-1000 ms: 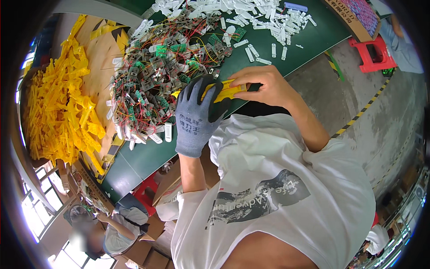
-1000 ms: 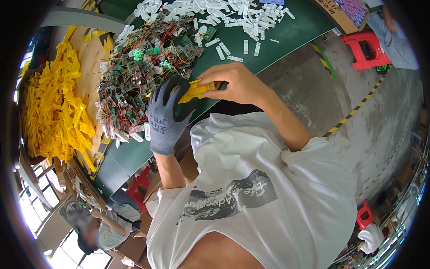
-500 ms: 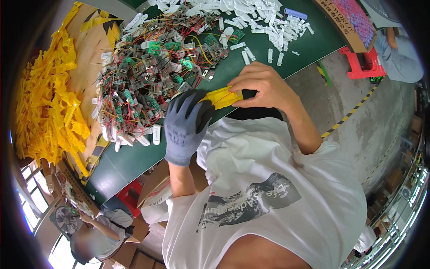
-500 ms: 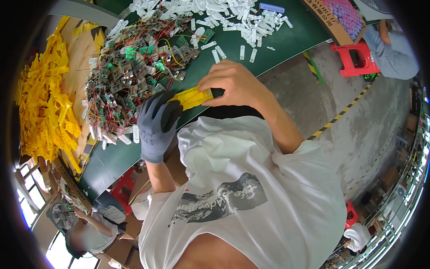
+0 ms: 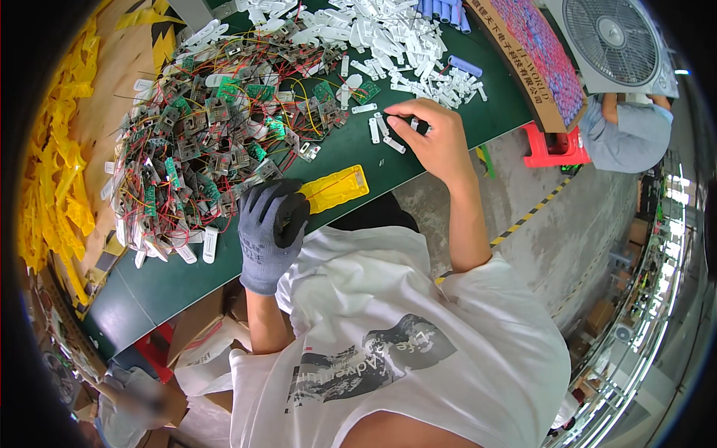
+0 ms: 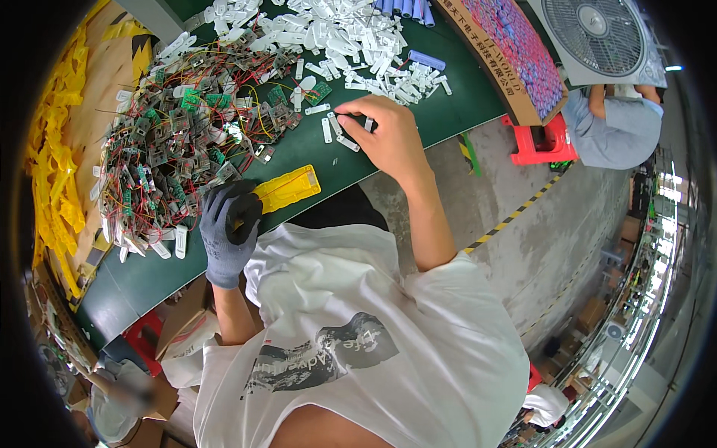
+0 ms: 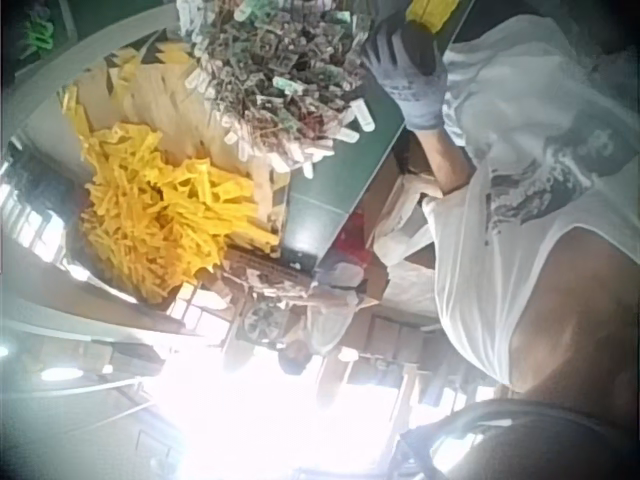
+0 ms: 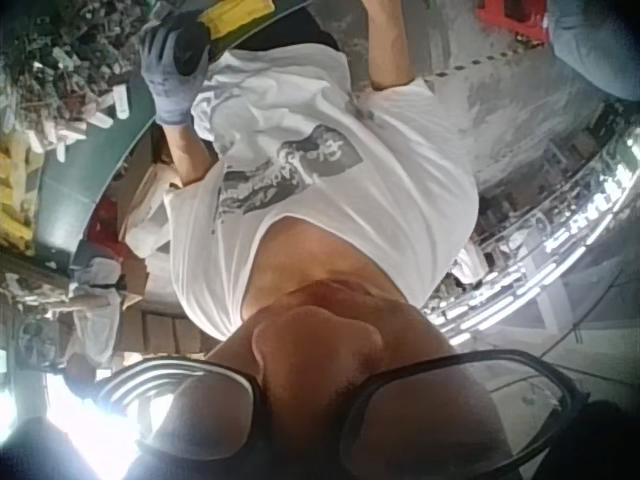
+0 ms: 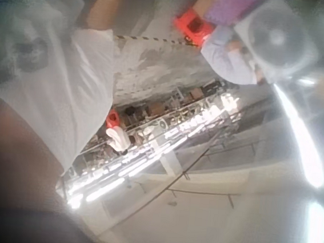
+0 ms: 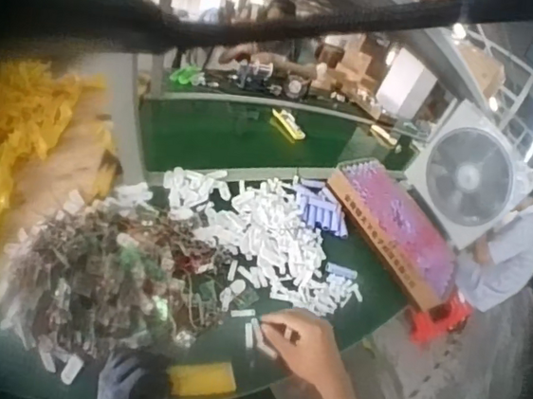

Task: Assembling the internal battery and circuit board components into a yellow flashlight casing.

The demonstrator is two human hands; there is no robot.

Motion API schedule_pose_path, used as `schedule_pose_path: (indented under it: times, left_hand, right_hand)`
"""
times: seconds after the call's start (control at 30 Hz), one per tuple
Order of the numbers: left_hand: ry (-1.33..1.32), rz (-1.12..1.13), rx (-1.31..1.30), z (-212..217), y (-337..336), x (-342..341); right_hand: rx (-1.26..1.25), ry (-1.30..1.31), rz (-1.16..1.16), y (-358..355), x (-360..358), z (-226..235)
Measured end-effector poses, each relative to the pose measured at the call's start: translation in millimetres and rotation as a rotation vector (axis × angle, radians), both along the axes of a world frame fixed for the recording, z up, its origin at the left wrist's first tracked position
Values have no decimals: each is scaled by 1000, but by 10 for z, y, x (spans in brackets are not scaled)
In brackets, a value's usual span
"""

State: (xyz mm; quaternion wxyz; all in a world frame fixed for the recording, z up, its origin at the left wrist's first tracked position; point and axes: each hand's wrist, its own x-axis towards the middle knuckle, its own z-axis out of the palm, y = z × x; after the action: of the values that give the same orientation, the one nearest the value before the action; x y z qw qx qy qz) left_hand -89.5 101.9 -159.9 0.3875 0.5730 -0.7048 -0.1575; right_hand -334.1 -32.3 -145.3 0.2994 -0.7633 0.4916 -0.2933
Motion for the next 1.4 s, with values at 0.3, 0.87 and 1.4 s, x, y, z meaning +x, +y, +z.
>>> schedule_pose_path:
  times: [0.3, 0.87, 1.4]
  left_hand:
    - [18, -12, 24, -48, 14, 20]
    - [19, -40, -16, -21, -13, 24]
    - [-25, 14, 18, 9, 8, -11]
  right_hand:
    - [-276, 58, 157, -117, 93, -90]
    - [30, 44, 510, 103, 141, 103]
    - [406, -112, 276, 309, 212, 60]
